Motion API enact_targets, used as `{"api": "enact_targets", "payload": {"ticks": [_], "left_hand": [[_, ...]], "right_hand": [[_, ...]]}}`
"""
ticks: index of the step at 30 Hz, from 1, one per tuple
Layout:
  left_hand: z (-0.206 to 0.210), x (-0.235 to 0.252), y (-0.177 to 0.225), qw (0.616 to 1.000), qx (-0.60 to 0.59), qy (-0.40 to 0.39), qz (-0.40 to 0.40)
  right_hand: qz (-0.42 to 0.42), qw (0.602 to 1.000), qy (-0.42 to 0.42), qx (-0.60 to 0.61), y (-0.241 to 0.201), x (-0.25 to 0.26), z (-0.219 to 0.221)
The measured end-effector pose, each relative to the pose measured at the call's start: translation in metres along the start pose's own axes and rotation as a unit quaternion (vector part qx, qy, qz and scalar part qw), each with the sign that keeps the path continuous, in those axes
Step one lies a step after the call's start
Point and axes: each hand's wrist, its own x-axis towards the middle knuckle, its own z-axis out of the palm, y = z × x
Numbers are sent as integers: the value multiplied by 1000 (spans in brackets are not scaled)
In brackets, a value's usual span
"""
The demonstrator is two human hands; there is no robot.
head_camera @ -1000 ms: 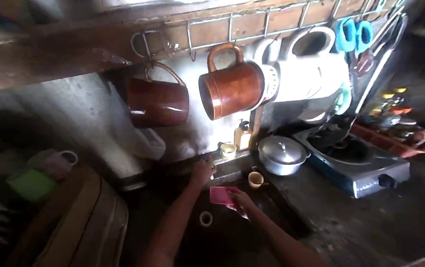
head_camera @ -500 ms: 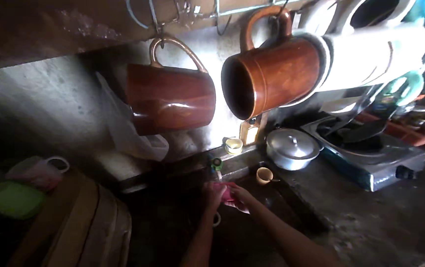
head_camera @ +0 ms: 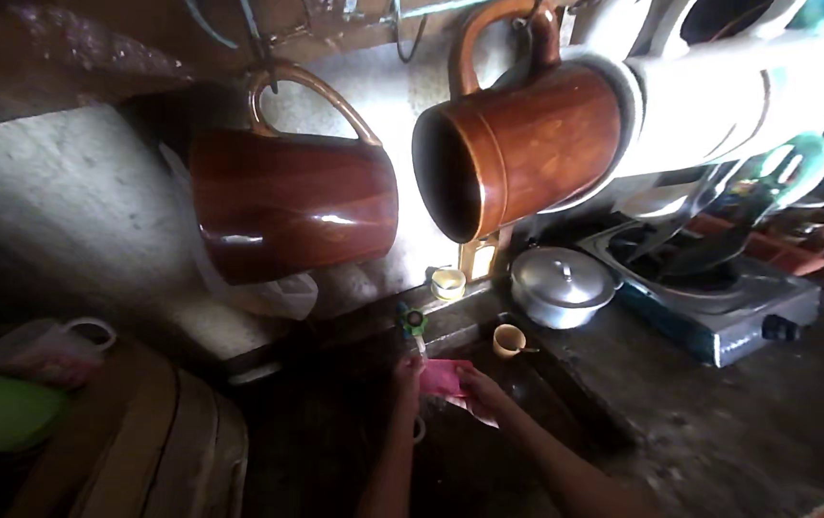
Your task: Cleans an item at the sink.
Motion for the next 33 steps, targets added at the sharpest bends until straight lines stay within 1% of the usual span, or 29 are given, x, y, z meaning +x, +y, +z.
{"api": "enact_targets", "payload": {"ticks": [1,5,7,10,13,16,17,19,22,24,25,27,30,33], "left_hand": [[2,-3,0,999,37,9,16],[15,-16,10,991,136,7,19],[17,-16,10,988,153,4,17],[6,-11,5,998,65,-23,-6],[-7,-1,-4,999,-17,-44,-11],[-11,-1,-7,999,-29,-19,-11],[-10,-3,-7,1000,-6,6,-5],[-3,-8,-4,994,87,61,37],[2,-19,1,965,236,74,91],[2,-24,1,949,290,64,106],[3,-26,0,947,296,67,102],[5,-26,-4,959,260,79,78],[6,-19,-9,978,174,110,39],[4,-14,-10,981,152,117,41]], "right_hand": [[-1,1000,-5,-13,1,1,1],[-14,996,-40,-74,-2,2,12],[-15,995,-44,-92,-5,2,16],[-4,996,-35,-79,-7,5,13],[4,999,-26,-44,-10,3,12],[12,999,-30,3,-9,2,16],[16,999,-24,17,-7,3,19],[13,999,-21,48,0,7,25],[-11,995,-35,88,7,11,32],[-5,996,-47,70,3,10,39],[4,996,-57,65,1,10,40],[24,997,-61,38,-3,10,41],[44,998,-48,12,-3,7,42],[46,998,-37,15,-1,0,39]]}}
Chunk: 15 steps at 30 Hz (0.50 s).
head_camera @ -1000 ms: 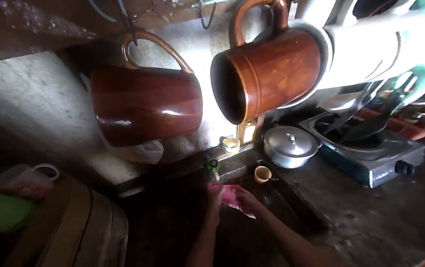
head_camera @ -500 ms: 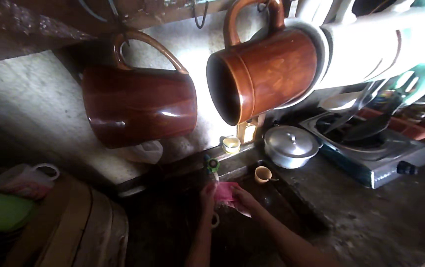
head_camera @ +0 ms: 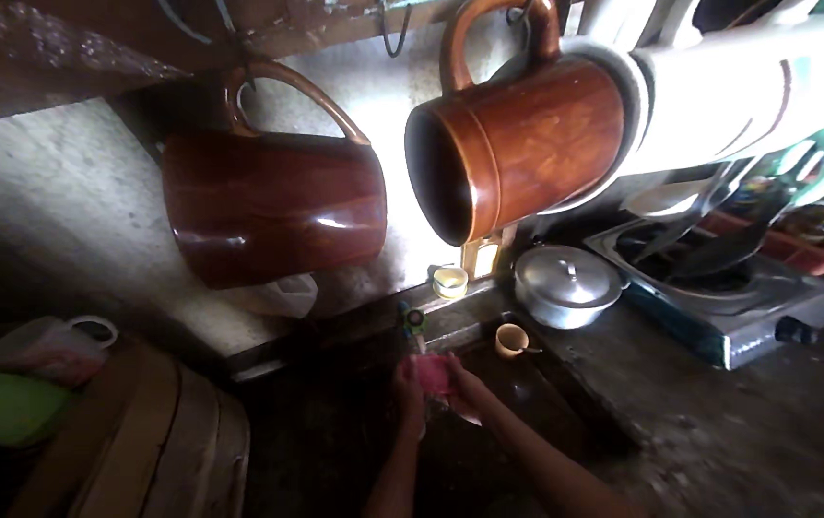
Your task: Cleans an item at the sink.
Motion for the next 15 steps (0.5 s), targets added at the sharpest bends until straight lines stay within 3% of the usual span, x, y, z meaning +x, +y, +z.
{"api": "enact_targets", "payload": {"ticks": [5,8,11,15], "left_hand": [[11,-4,-1,993,118,14,12],[22,-22,-7,970,202,42,130],[33,-33,-20,938,190,66,282],[31,-41,-21,886,224,-30,404]], "right_hand": [[9,999,-7,44,8,3,-10],[2,999,-17,47,9,5,-12],[17,998,9,53,5,8,-10],[33,999,23,26,1,6,-8]]}}
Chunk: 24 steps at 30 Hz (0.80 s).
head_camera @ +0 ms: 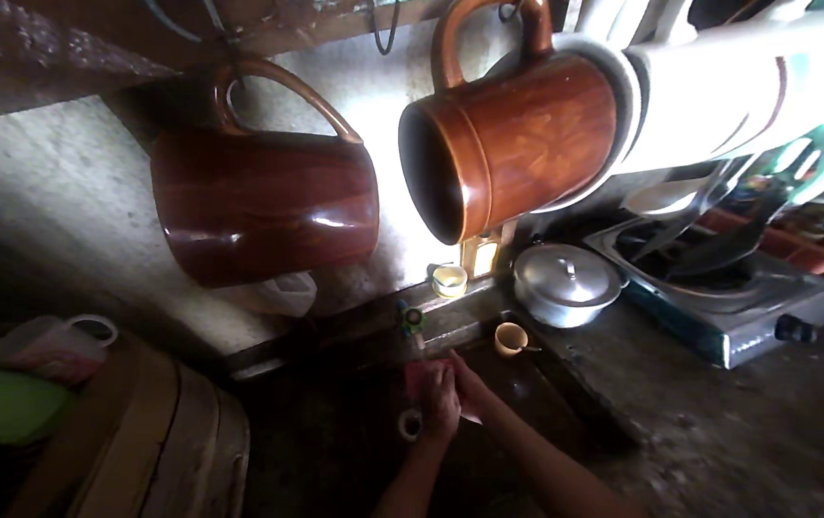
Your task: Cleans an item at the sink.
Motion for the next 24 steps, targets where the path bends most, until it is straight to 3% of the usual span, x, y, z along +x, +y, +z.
{"api": "enact_targets", "payload": {"ticks": [5,7,10,14,18,20,22,24], "left_hand": [[-1,9,-18,995,22,55,83],[-5,11,-22,996,47,61,52],[-20,16,-33,996,78,13,-34],[-30,19,-23,987,123,-61,-88],[-9,7,-15,997,41,-19,66],[-4,9,-24,996,26,5,89],[-7,10,-33,997,68,10,46],[-20,15,-34,990,119,-44,-58]], "right_hand": [[-58,997,-39,38,10,0,1],[-70,996,-47,40,9,0,1],[-42,999,-13,24,4,-5,-3],[-36,999,-15,28,5,-3,-5],[-53,998,-31,4,11,2,2],[-57,998,-20,23,11,3,2],[-60,998,21,19,9,2,1],[-55,998,18,22,3,-4,-5]]}}
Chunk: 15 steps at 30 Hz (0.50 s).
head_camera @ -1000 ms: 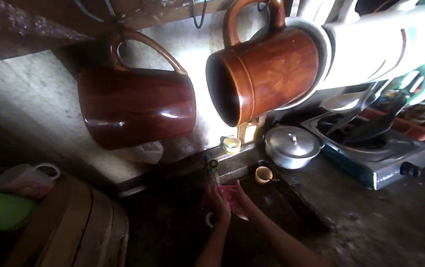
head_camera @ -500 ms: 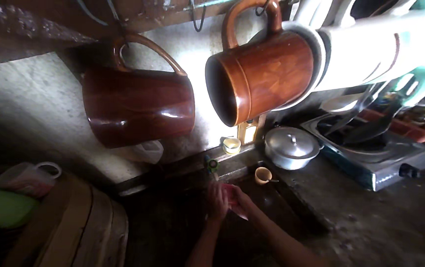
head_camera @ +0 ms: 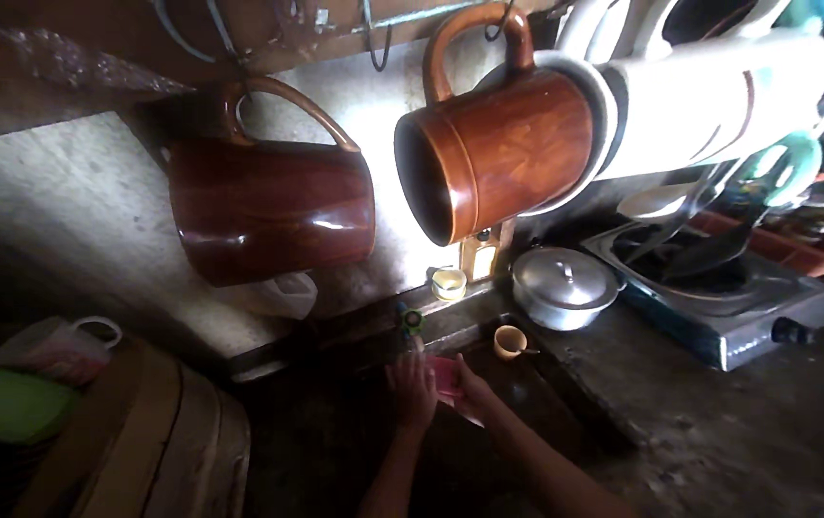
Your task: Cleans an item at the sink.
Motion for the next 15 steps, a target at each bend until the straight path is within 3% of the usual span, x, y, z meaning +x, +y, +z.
{"api": "enact_targets", "payload": {"ticks": [3,6,9,12,15], "left_hand": [[-6,0,10,997,13,-61,-44],[8,-12,23,995,-60,-9,81],[22,-15,12,978,-70,54,190],[16,-17,1,981,-50,36,184],[16,-18,-5,993,-44,39,103]], "right_hand": [[4,1000,-22,-4,1,1,-3],[-8,1000,-17,-12,4,3,2],[-20,999,-23,12,0,4,1],[-20,998,-63,2,-4,2,-2],[1,1000,-31,3,-4,0,-3]]}}
